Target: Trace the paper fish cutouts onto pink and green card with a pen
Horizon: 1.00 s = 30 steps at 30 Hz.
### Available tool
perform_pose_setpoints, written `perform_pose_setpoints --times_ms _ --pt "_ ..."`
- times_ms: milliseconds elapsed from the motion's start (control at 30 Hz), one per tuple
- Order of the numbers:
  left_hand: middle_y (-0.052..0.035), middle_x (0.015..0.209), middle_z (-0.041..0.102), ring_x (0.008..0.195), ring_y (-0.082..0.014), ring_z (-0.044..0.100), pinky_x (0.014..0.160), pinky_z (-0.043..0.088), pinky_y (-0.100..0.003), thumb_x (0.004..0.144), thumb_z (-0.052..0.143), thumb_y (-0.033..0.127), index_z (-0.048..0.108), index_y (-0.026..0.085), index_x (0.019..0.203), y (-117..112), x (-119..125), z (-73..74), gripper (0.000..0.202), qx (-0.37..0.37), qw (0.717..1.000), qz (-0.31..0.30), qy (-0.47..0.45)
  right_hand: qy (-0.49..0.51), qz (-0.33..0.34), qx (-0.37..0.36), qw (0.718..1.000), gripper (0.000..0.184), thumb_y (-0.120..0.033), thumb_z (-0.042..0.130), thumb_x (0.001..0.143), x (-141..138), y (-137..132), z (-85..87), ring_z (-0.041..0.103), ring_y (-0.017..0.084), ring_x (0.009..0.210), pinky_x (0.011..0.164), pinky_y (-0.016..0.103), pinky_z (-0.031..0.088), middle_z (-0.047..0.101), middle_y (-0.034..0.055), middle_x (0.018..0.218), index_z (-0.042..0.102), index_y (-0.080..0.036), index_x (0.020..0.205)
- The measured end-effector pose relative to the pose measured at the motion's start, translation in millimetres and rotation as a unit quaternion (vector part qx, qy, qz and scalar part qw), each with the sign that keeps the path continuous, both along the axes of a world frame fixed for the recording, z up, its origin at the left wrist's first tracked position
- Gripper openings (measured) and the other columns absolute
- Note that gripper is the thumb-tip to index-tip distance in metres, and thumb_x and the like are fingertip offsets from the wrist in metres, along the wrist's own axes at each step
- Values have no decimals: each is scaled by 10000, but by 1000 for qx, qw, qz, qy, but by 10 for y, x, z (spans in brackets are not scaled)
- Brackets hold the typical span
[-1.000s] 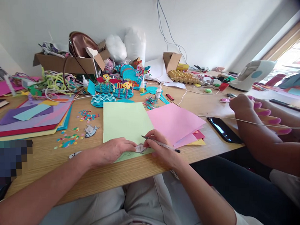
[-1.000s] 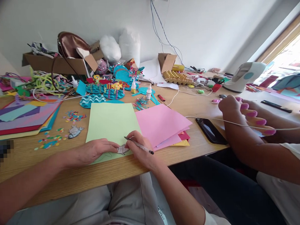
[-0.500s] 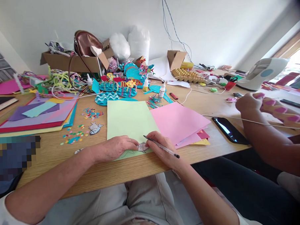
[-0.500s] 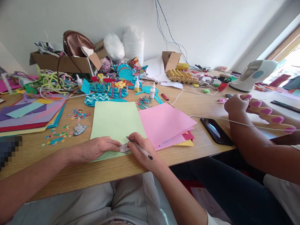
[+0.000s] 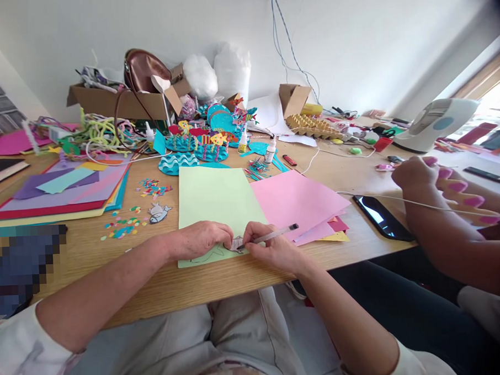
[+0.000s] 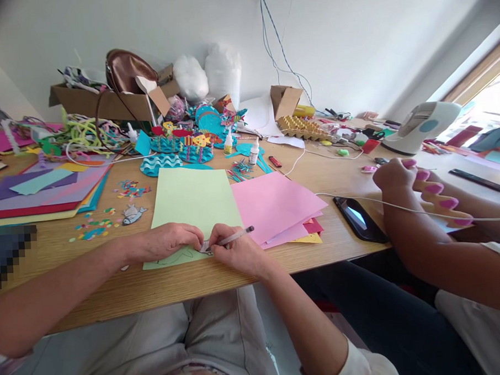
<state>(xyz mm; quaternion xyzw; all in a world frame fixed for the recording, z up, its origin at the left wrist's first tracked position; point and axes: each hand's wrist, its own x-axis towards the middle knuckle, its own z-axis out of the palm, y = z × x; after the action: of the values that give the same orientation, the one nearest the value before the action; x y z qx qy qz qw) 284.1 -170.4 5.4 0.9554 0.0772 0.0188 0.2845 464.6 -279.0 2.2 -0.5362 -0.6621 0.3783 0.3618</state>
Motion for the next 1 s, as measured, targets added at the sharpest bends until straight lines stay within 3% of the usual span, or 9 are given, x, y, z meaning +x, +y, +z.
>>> perform_pose_setpoints --times_ms 400,1000 --pt "-31 1013 651 948 -148 575 866 407 -238 848 371 58 670 169 898 3 -16 -32 323 -8 1000 -8 -15 -35 33 -15 999 118 -97 469 679 39 66 -20 452 103 587 520 203 330 541 -36 637 544 -181 716" --pt "-26 982 648 906 -138 575 836 414 -215 832 368 43 664 165 890 -7 -17 15 325 -39 999 -11 -12 -89 41 -2 995 114 -94 487 718 -18 48 8 454 98 566 519 201 339 536 -42 621 559 -181 738"
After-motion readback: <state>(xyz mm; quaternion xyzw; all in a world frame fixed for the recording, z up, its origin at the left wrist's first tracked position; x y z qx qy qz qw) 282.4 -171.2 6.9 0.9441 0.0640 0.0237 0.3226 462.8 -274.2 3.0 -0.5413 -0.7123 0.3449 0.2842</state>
